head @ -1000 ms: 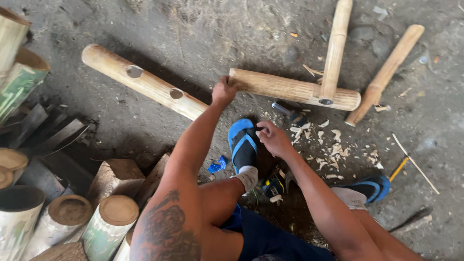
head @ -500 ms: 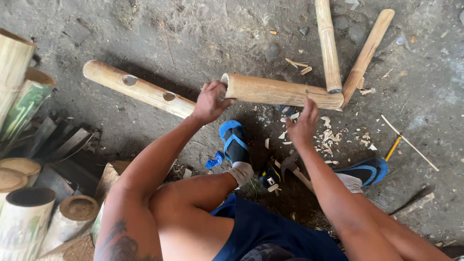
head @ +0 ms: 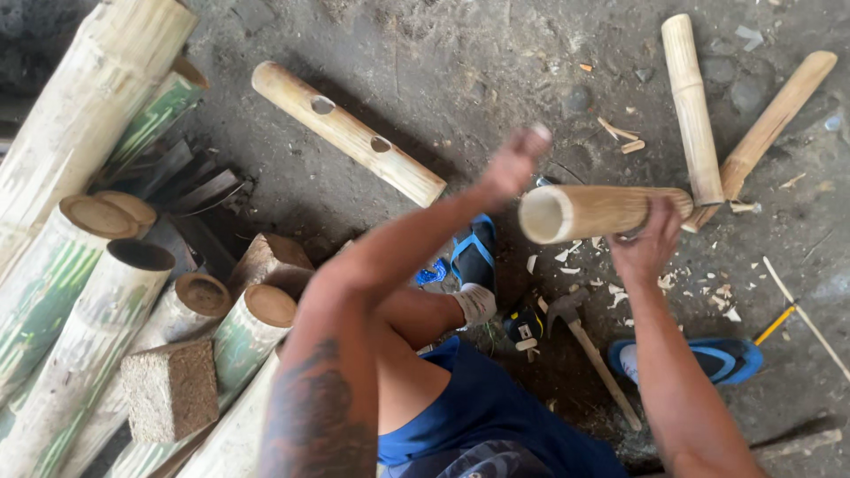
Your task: The person sits on the floor and uses a hammer and chisel to carve a hole into a piece of bamboo. They repeatedly strike the chisel to remove wood, then measure and mark the bamboo with a tape measure and pencil.
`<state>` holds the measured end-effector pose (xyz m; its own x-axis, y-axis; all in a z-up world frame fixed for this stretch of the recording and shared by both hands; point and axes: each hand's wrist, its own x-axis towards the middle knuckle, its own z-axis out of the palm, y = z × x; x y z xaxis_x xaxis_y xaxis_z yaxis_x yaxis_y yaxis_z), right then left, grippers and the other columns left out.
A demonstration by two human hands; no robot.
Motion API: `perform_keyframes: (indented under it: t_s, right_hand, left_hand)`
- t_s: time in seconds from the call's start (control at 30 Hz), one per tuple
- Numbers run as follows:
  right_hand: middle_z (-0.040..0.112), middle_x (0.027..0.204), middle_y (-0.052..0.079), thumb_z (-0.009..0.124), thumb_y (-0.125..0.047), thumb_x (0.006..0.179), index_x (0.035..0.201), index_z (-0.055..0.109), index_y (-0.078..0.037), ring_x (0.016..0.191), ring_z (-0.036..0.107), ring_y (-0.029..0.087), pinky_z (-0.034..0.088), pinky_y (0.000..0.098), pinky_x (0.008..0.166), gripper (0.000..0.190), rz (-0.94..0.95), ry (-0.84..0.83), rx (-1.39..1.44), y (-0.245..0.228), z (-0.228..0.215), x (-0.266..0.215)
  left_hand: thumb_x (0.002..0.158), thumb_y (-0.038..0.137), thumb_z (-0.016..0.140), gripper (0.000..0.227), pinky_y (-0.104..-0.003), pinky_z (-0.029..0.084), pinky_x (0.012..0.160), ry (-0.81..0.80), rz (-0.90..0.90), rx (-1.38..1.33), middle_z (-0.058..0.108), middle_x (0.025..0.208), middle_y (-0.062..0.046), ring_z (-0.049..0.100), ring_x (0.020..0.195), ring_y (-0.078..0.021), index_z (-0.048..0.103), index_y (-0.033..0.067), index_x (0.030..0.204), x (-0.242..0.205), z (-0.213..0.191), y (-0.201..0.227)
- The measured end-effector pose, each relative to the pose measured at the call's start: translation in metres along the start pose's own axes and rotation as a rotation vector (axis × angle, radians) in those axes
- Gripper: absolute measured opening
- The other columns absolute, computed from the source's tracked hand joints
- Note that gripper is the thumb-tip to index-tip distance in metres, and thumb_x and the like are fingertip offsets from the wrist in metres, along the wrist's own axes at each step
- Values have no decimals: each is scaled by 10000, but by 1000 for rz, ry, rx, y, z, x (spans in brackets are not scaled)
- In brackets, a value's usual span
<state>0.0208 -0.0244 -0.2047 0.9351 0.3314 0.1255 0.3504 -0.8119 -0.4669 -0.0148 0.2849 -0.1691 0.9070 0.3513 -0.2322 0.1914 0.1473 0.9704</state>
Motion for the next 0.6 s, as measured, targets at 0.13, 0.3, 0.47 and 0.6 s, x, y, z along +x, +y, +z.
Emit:
perform_keyframes:
  t_s: [0.13,0.3,0.47,0.6]
  right_hand:
    - [477,1556,190,899,-198,812,1565,391,-140,1480,436,411,374,589,1216,910,-117,117,151,-11,-11,-22]
    - [529,1454,243,945,-233,837,1546,349,-17,1369,545,380,440,517,1177,951,-200,229,297,-26,-43,-14]
    - [529,1526,200,792,-97,934,1565,297,-9,1377,576,270,469,452,1191,807,-59,-52,868,-37,-80,5]
    - [562,1491,168,725,-52,999,1528,424,33,1452,545,271,423,430,1253,615,-119,-356,1161,-49,-100,12]
  left_hand:
    - [1087,575,451,657,-437,587,900,-279,-326,-231,740,1132,-203,715,1017,-289,693,-23,1212,-17,59,-49]
    - [985,308,575,493,-454,566,1050,-290,114,185,745,1243,-154,709,1176,-292,568,87,1426,-33,68,-46]
    - [704,261,861,1138,-499,420,1085,-389,397,756,425,1490,-240,497,1330,-420,147,146,1583,-65,86,-6]
    - [700,373,910,1177,-547,389,1177,-298,687,618,455,1512,-178,501,1383,-395,164,174,1588,-69,81,40]
